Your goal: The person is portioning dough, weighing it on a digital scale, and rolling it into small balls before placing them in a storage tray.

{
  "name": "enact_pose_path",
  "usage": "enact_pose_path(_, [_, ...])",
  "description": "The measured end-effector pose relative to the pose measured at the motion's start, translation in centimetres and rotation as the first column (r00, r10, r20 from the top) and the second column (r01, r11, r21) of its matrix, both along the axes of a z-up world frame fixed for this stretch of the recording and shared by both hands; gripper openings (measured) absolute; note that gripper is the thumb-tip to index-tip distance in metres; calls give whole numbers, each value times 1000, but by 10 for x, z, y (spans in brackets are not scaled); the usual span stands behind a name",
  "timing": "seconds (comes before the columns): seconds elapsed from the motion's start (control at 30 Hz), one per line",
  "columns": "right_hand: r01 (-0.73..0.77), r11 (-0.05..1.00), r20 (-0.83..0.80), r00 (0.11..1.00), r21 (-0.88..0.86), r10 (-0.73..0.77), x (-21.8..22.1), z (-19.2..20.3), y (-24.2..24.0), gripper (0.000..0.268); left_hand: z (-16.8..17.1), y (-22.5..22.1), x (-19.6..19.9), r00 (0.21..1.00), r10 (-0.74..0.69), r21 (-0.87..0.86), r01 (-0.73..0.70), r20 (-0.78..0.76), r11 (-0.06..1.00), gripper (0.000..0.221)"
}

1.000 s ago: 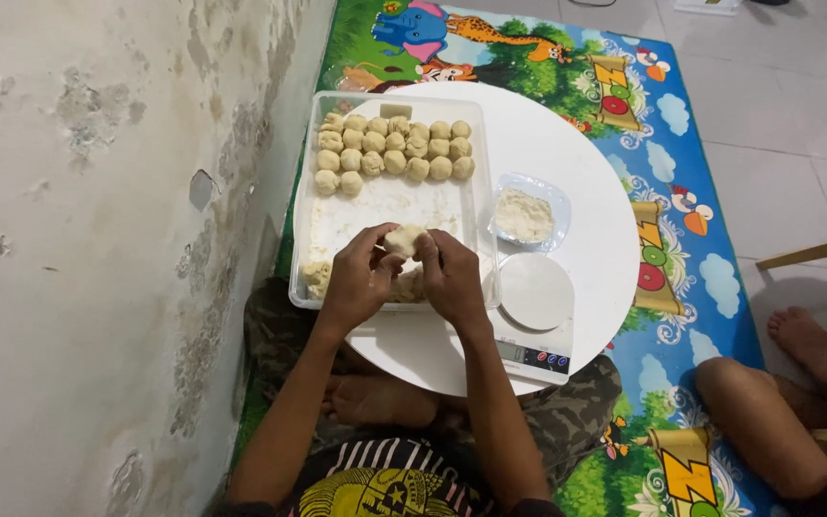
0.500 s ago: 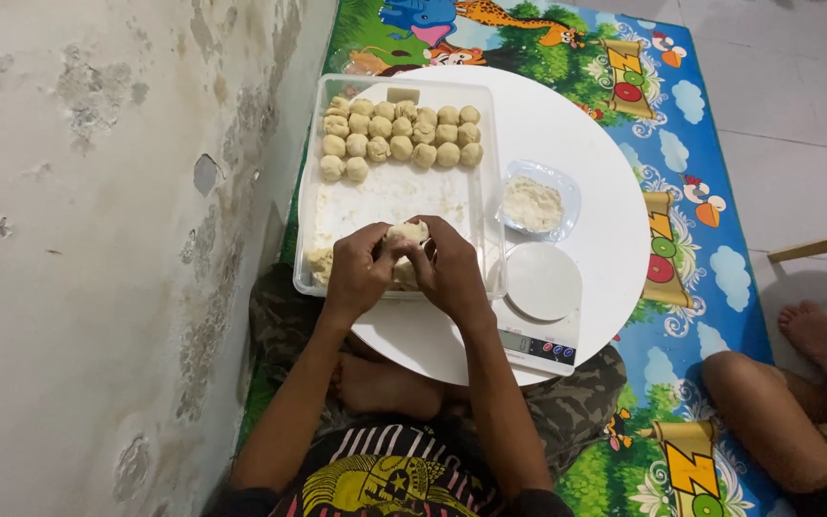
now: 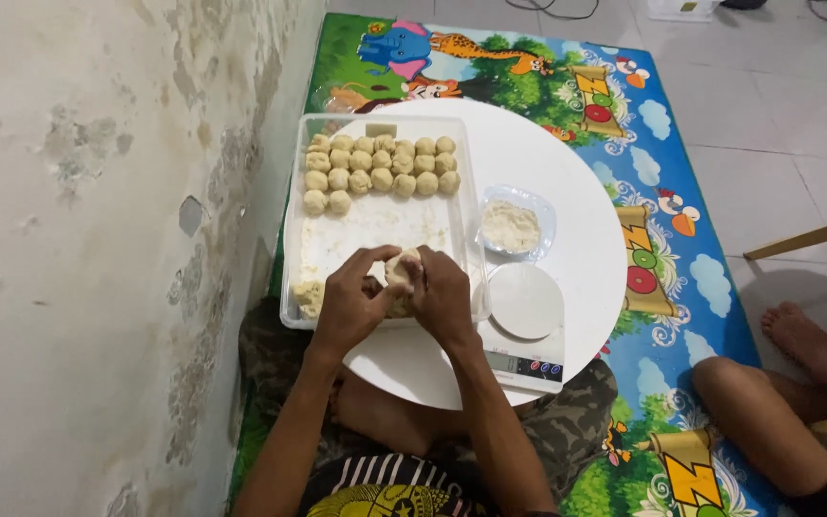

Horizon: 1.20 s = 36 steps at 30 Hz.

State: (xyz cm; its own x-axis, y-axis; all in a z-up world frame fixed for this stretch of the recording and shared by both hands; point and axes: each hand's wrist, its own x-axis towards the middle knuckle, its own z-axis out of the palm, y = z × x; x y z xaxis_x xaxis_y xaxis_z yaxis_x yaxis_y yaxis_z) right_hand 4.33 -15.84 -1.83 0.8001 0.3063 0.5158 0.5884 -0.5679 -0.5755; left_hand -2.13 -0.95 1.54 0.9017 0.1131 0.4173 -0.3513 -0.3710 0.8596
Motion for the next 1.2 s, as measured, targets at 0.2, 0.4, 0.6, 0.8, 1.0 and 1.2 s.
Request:
enact_pose_path(0.2, [-16, 1000, -188, 982, -13, 13, -4, 7, 1, 50, -17, 2, 11, 998, 62, 62, -63, 20, 996, 29])
enact_pose_path(0.4, [-207, 972, -302, 939, -111, 165, -10, 24, -1, 37, -32, 1, 14, 976, 193, 180, -208, 100, 961, 46])
enact_pose_path(0.6, [-175, 983, -255, 954, -56, 155, -8, 17, -1, 42, -21, 8, 12, 991, 137, 23, -137, 3, 990, 28])
enact_pose_path(0.8, [-92, 994, -264, 959, 57, 104, -8, 21, 0, 55, 10, 4, -3, 968, -164, -50, 158, -192, 986, 37])
enact_pose_path(1.0, [-36, 998, -224, 973, 54, 48, -11, 24, 4, 63, -13, 4, 10, 994, -59, 116, 70, -96, 991, 35])
enact_pose_path(1.2, [-213, 974, -189, 962, -80, 195, -8, 10, -1, 55, -17, 4, 10, 979, 191, 119, -198, 66, 973, 35])
